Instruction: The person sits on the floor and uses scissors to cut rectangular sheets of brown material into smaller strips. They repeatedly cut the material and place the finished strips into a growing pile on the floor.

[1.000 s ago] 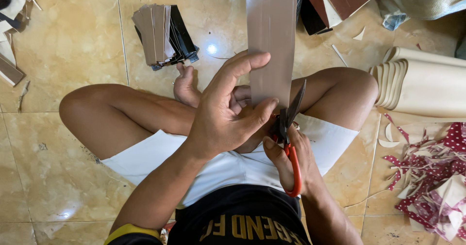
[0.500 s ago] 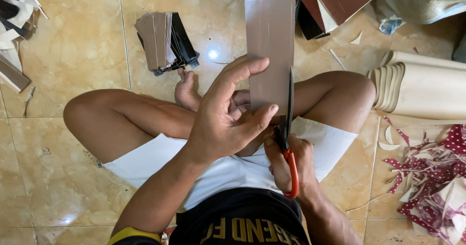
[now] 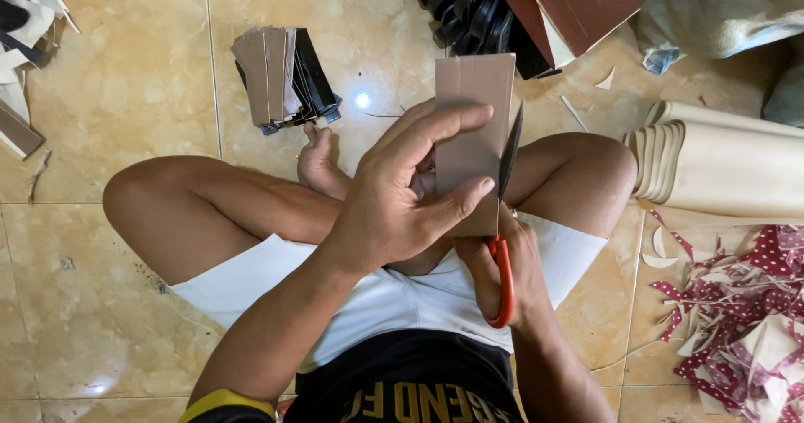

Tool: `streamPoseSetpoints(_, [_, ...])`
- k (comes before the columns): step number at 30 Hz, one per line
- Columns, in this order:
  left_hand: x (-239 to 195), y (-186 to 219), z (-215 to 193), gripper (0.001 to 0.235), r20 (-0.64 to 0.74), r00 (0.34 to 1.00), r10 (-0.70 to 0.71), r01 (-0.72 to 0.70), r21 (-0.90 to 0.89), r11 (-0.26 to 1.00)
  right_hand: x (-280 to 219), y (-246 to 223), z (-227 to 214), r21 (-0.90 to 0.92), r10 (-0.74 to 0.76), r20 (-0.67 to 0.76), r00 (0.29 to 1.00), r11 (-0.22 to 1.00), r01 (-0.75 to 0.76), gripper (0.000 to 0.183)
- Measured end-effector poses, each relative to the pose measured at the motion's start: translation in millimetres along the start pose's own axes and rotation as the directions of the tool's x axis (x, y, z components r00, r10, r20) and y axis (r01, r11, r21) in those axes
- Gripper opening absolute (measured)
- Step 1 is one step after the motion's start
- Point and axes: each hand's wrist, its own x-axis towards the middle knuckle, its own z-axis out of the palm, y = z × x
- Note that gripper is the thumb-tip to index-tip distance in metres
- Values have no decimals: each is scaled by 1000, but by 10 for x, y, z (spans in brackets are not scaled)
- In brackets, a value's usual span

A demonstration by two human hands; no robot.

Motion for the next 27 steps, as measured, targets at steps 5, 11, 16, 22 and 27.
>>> streamPoseSetpoints(5, [0,34,8,46,5,999,-44,45,-45,998,7,67,-3,-29,32,-10,999,999,-32,30])
streamPoseSetpoints(11, [-26,37,32,49,26,998,-62,64,-48,997,-90,110,97,12,211,-44,977,978,-210,26])
streamPoseSetpoints(16, [-54,66,53,48,47,999,-23,22,16,1000,-75,182,99,6,205,-59,977,979,-205,26])
streamPoseSetpoints(22, [-175,55,105,51,115,983,-143,149,-47,988,-106,301,80,-12,135,-93,986,991,-137,27])
streamPoseSetpoints(27, [-369,-6,62,52,274,887,-372,451,-340,825,-164,360,108,169,477,-76,875,871,-461,37])
